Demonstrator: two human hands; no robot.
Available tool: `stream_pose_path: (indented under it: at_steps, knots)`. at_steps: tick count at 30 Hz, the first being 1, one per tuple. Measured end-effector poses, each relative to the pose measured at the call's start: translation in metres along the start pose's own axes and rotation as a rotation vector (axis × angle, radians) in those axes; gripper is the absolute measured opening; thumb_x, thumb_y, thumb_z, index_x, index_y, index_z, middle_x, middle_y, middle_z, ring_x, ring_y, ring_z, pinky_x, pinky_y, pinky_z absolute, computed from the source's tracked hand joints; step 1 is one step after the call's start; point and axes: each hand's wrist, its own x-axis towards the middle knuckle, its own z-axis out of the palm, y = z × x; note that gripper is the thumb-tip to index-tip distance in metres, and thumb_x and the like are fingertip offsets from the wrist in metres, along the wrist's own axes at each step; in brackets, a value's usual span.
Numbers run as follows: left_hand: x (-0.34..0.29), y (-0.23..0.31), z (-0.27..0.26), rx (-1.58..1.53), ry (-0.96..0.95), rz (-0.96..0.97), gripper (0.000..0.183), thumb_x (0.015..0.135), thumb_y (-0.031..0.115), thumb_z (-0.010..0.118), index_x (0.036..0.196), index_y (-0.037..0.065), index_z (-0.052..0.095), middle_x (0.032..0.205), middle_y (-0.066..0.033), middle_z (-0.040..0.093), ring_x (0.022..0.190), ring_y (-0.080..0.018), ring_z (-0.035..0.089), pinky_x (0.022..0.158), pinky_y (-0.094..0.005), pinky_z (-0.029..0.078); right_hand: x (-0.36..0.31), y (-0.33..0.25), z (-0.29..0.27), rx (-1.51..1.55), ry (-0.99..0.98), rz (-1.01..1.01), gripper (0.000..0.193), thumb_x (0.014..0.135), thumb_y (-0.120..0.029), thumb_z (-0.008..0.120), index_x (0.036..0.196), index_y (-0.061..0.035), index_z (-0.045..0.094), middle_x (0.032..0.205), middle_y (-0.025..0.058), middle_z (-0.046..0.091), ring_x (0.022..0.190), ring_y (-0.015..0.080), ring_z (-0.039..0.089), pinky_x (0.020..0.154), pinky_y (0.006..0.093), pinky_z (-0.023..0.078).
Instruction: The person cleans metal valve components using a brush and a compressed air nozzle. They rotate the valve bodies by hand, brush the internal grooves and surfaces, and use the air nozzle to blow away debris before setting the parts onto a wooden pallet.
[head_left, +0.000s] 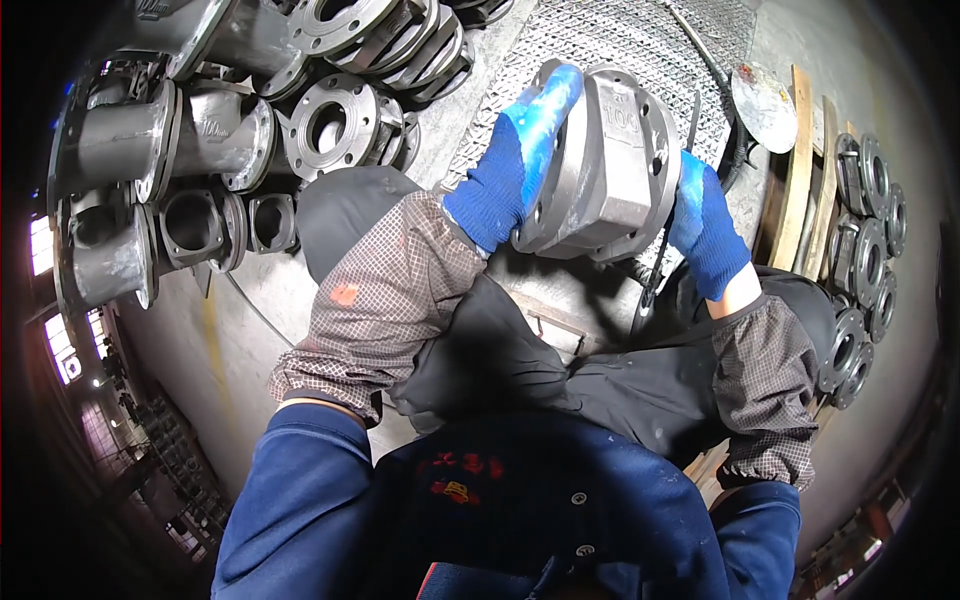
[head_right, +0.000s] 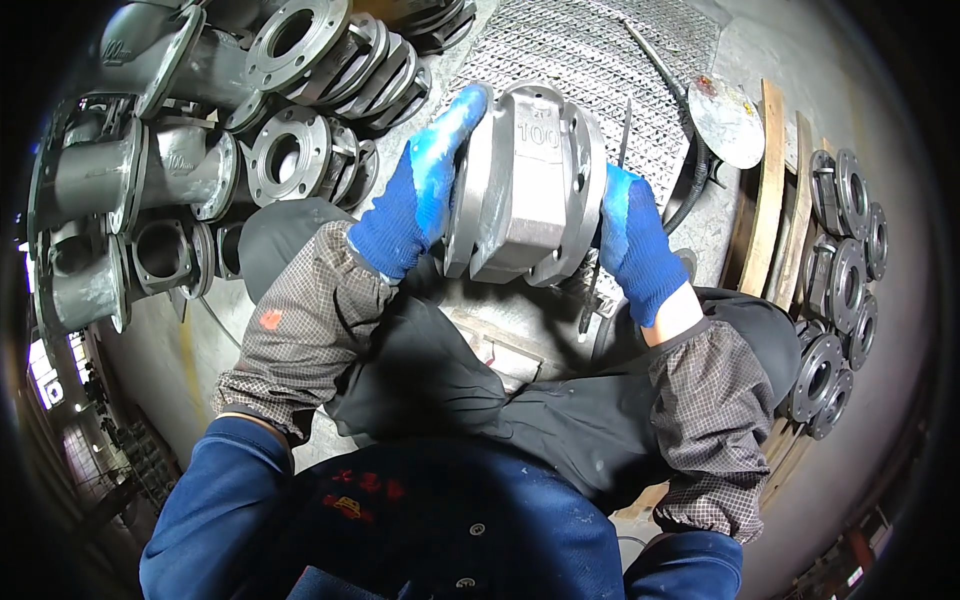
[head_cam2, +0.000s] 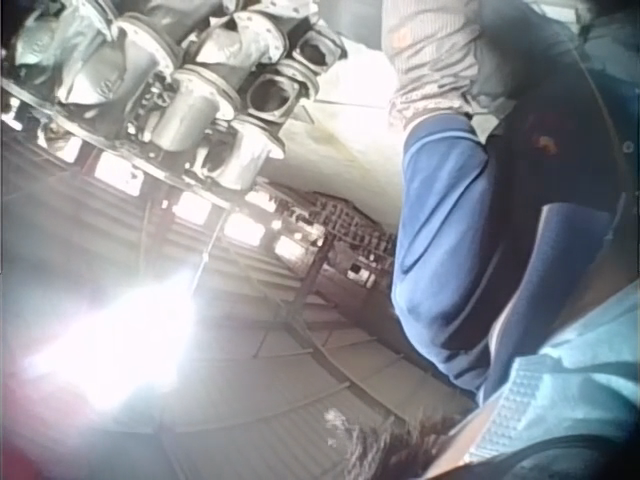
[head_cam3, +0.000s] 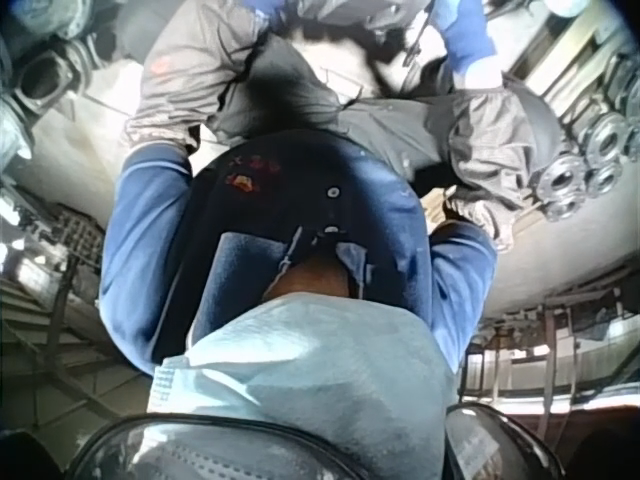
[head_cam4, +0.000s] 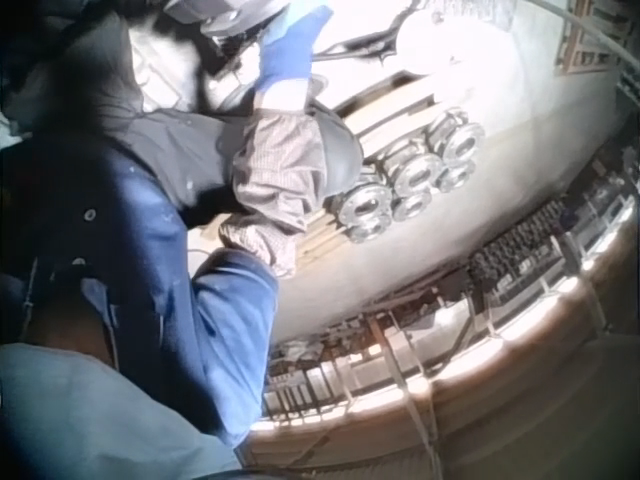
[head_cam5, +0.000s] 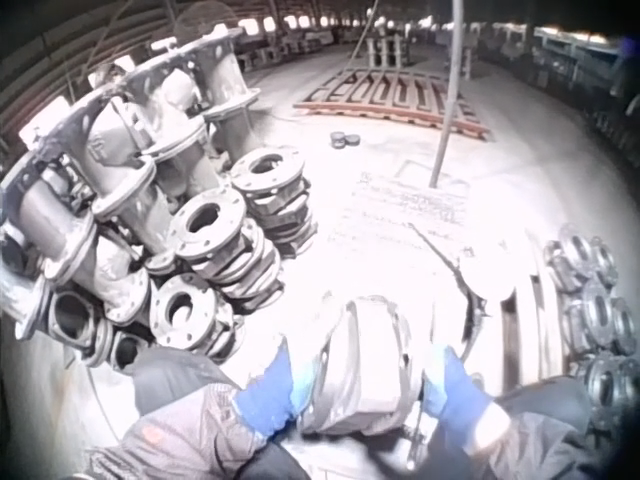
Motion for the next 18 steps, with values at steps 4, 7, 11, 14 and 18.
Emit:
stream_pose_path:
  at_steps: [4,7,11,14,18]
  knots:
    - [0.022,0.010,-0.004,-0.078,-0.031,-0.028,0.040,0.090,0.037,0.046,0.110,0.003,0.051,0.100,-0.0108,0.059,0.088,-0.0197,0.060,0.078,-0.0317,0.050,0.016,0.003,-0.002,-0.059,0.003,0.036,0.036,0.069,-0.001,0.062,0.104,0.0017,0.054,0.089,0.0150,0.062,0.081,0.0275,0.061,0.071,0.0322,0.049]
    - [0.028,0.022,-0.001,-0.156,-0.035,-0.057,0.031,0.090,0.034,0.046,0.107,0.009,0.053,0.101,-0.0091,0.059,0.090,-0.0198,0.060,0.078,-0.0336,0.051,0.029,-0.002,-0.008,-0.040,-0.022,0.038,0.044,0.068,-0.001,0.065,0.110,0.0014,0.052,0.094,0.0125,0.060,0.086,0.0222,0.059,0.077,0.0314,0.047]
    - [0.041,0.029,-0.018,-0.139,-0.017,0.009,0.037,0.092,0.034,0.043,0.113,0.005,0.052,0.103,-0.0108,0.059,0.093,-0.0194,0.058,0.081,-0.0314,0.050,0.051,-0.008,0.000,1.062,0.034,0.603,0.033,0.091,-0.036,0.043,0.101,-0.0071,0.056,0.073,-0.0029,0.052,0.058,0.0042,0.046,0.052,0.0180,0.040]
    - [0.049,0.028,-0.033,-0.088,-0.041,0.019,0.045,0.094,0.038,0.036,0.120,0.003,0.048,0.105,-0.0112,0.059,0.096,-0.0176,0.058,0.083,-0.0283,0.048,0.051,-0.017,0.006,0.582,0.099,0.242,0.031,0.092,-0.030,0.040,0.095,-0.0036,0.056,0.066,-0.0021,0.048,0.052,0.0061,0.038,0.046,0.0198,0.030]
    - [0.038,0.022,-0.048,0.023,-0.025,0.118,0.048,0.094,0.041,0.034,0.124,0.006,0.046,0.108,-0.0102,0.058,0.097,-0.0166,0.057,0.085,-0.0275,0.046,0.055,-0.033,0.031,0.773,0.238,0.637,0.028,0.093,-0.022,0.045,0.100,0.0019,0.058,0.072,0.0024,0.055,0.067,0.0095,0.050,0.062,0.0248,0.042]
